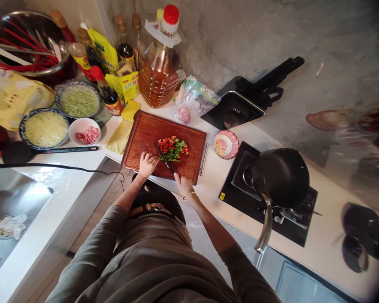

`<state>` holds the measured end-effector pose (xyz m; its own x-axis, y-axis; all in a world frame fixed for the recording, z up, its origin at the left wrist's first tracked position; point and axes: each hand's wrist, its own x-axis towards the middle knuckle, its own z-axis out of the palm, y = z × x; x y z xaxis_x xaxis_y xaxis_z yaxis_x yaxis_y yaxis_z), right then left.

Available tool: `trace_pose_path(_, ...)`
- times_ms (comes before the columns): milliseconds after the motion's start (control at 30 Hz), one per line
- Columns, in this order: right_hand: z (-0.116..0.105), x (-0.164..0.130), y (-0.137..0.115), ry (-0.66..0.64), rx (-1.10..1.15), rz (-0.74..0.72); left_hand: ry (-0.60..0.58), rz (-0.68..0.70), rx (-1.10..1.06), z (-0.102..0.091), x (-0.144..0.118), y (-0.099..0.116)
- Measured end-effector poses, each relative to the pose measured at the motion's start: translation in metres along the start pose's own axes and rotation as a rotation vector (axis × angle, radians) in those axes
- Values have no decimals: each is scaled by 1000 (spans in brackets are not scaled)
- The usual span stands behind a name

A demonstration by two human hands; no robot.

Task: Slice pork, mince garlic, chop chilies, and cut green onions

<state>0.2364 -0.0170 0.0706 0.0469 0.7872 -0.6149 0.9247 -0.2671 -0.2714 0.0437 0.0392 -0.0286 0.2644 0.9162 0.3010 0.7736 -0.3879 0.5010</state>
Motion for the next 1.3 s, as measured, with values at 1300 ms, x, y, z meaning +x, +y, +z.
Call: trace_pose_path(1300,17,35,-12,20,8,-29,29,-50,97,-8,-2,-3)
